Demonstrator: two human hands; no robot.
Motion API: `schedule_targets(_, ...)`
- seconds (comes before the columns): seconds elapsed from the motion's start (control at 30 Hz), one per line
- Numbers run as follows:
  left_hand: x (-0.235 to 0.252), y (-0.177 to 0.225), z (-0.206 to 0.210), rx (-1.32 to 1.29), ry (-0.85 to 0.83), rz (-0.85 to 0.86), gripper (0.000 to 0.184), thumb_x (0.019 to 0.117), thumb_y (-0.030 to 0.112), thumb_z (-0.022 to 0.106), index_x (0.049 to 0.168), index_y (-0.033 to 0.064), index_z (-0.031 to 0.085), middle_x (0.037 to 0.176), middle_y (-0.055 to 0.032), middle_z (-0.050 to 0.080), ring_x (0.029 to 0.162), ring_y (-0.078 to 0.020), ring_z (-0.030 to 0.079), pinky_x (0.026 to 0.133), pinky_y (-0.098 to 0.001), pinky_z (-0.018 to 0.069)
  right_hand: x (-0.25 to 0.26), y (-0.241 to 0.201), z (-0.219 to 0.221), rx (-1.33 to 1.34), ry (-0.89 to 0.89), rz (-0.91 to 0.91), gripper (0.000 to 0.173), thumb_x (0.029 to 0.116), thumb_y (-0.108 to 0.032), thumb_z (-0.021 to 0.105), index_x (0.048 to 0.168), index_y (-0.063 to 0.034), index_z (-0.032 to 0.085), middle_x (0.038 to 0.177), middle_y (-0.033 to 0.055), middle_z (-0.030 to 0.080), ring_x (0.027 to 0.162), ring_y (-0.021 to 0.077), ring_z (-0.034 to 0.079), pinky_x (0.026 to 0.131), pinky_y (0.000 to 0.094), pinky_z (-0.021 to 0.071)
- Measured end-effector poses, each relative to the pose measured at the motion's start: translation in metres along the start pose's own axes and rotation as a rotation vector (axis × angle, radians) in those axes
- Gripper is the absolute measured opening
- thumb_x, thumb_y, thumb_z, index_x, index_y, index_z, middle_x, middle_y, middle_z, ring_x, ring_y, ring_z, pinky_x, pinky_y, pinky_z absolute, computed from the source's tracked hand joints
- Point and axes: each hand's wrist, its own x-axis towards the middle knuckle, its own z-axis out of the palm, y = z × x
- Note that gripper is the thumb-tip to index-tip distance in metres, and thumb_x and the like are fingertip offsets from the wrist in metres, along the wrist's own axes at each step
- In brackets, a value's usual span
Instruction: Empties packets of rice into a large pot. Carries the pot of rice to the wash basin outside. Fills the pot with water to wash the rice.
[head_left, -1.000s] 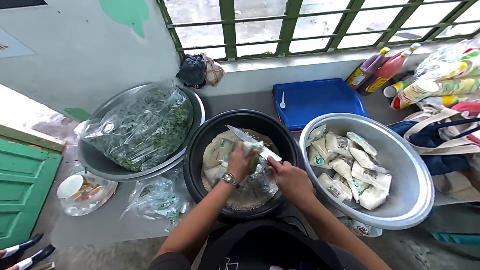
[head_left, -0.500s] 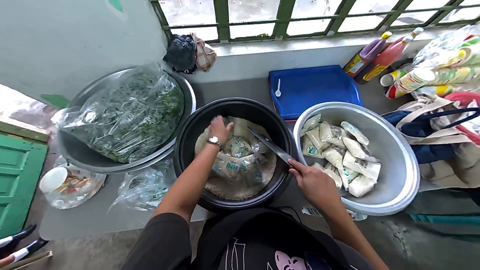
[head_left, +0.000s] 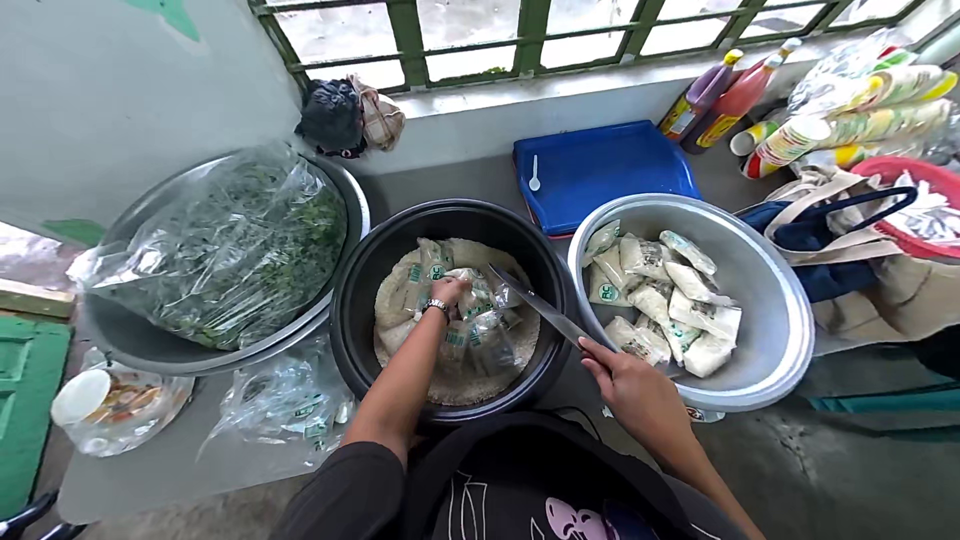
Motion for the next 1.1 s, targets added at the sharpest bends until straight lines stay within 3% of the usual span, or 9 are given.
schedule_targets(0.03,0.001,-0.006,-0.001,-0.116,0.026,0.041,0.033,0.0855,0.005,0.078,0.111,-0.0043,0.058,0.103,-0.0191,0.063,0.091,-0.0276,0.061,0.082,-0.0476,0.0524,0.000,0.000,-0.001,-0.001,-0.010,-0.005,0.037,0.1081,-0.039,0.051,0.141,-0.0309,0.066,0.098,0.0128,0.077,0.089,0.0354,0.075,0.072,0.0570,0.0574)
schedule_targets(0.1,-0.002,-0.012,-0.004,-0.319,0.030,0.080,0.064,0.0824,-0.001,0.077,0.136,-0.0010,0.043,0.118,-0.0216,0.063,0.101,-0.0303,0.063,0.084,-0.0492,0.0550,-0.001,-0.003,-0.003,-0.012,-0.050,-0.015,0.038,0.1086,-0.039,0.050,0.143,-0.0321,0.064,0.102,0.0123,0.077,0.091,0.0354,0.074,0.073,0.0579,0.0572)
schedule_targets(0.17,-0.006,-0.015,-0.001,-0.281,-0.003,0.099,0.075,0.0955,0.027,0.075,0.153,0.0032,0.033,0.138,-0.0238,0.058,0.120,-0.0350,0.061,0.099,-0.0531,0.0521,0.000,-0.008,-0.003,-0.027,-0.100,-0.025,0.039,0.1091,-0.040,0.048,0.145,-0.0324,0.062,0.105,0.0125,0.077,0.094,0.0357,0.074,0.076,0.0585,0.0570)
schedule_targets(0.23,-0.010,-0.010,0.009,-0.143,0.060,0.126,0.065,0.1045,0.040,0.061,0.150,-0.0033,0.042,0.138,-0.0292,0.058,0.126,-0.0406,0.058,0.108,-0.0559,0.0466,0.003,-0.014,-0.004,-0.058,-0.135,-0.026,0.039,0.1095,-0.040,0.047,0.146,-0.0326,0.061,0.107,0.0128,0.076,0.095,0.0360,0.074,0.078,0.0578,0.0568)
schedule_targets(0.33,-0.016,0.001,0.017,-0.099,0.141,0.204,0.058,0.1082,0.036,0.054,0.148,-0.0042,0.044,0.139,-0.0307,0.058,0.129,-0.0426,0.057,0.111,-0.0578,0.0437,0.004,-0.015,-0.004,-0.085,-0.092,-0.036,0.039,0.1091,-0.040,0.048,0.144,-0.0319,0.063,0.103,0.0138,0.076,0.091,0.0364,0.074,0.074,0.0567,0.0573)
schedule_targets(0.53,-0.039,-0.001,-0.013,0.128,0.177,0.471,0.050,0.1097,0.043,0.047,0.143,0.0054,0.051,0.122,-0.0236,0.068,0.110,-0.0399,0.067,0.095,-0.0639,0.0514,-0.007,-0.016,-0.001,-0.076,0.003,-0.109,0.037,0.1082,-0.039,0.050,0.141,-0.0308,0.066,0.096,0.0145,0.076,0.083,0.0361,0.074,0.067,0.0554,0.0577)
schedule_targets(0.73,-0.069,0.016,-0.031,0.326,0.200,0.614,0.043,0.1100,0.036,0.050,0.132,-0.0001,0.057,0.107,-0.0256,0.070,0.096,-0.0430,0.070,0.085,-0.0639,0.0543,0.003,-0.032,-0.006,-0.078,-0.030,-0.104,0.038,0.1093,-0.039,0.047,0.144,-0.0316,0.063,0.100,0.0153,0.076,0.086,0.0368,0.074,0.070,0.0548,0.0570)
schedule_targets(0.9,-0.076,0.030,-0.038,0.354,0.283,0.588,0.041,0.1089,0.028,0.053,0.132,-0.0050,0.059,0.113,-0.0277,0.071,0.106,-0.0443,0.070,0.096,-0.0639,0.0511,0.023,-0.062,-0.016,-0.123,-0.136,-0.096,0.042,0.1109,-0.041,0.041,0.150,-0.0325,0.056,0.110,0.0161,0.074,0.098,0.0380,0.072,0.079,0.0552,0.0558)
schedule_targets(1.1,-0.081,0.019,-0.042,0.426,0.295,0.593,0.044,0.1096,0.031,0.052,0.136,-0.0044,0.051,0.113,-0.0292,0.069,0.102,-0.0475,0.070,0.087,-0.0659,0.0538,0.035,-0.086,-0.013,-0.168,-0.255,-0.095,0.045,0.1121,-0.040,0.036,0.153,-0.0315,0.051,0.119,0.0172,0.072,0.105,0.0380,0.071,0.085,0.0551,0.0554)
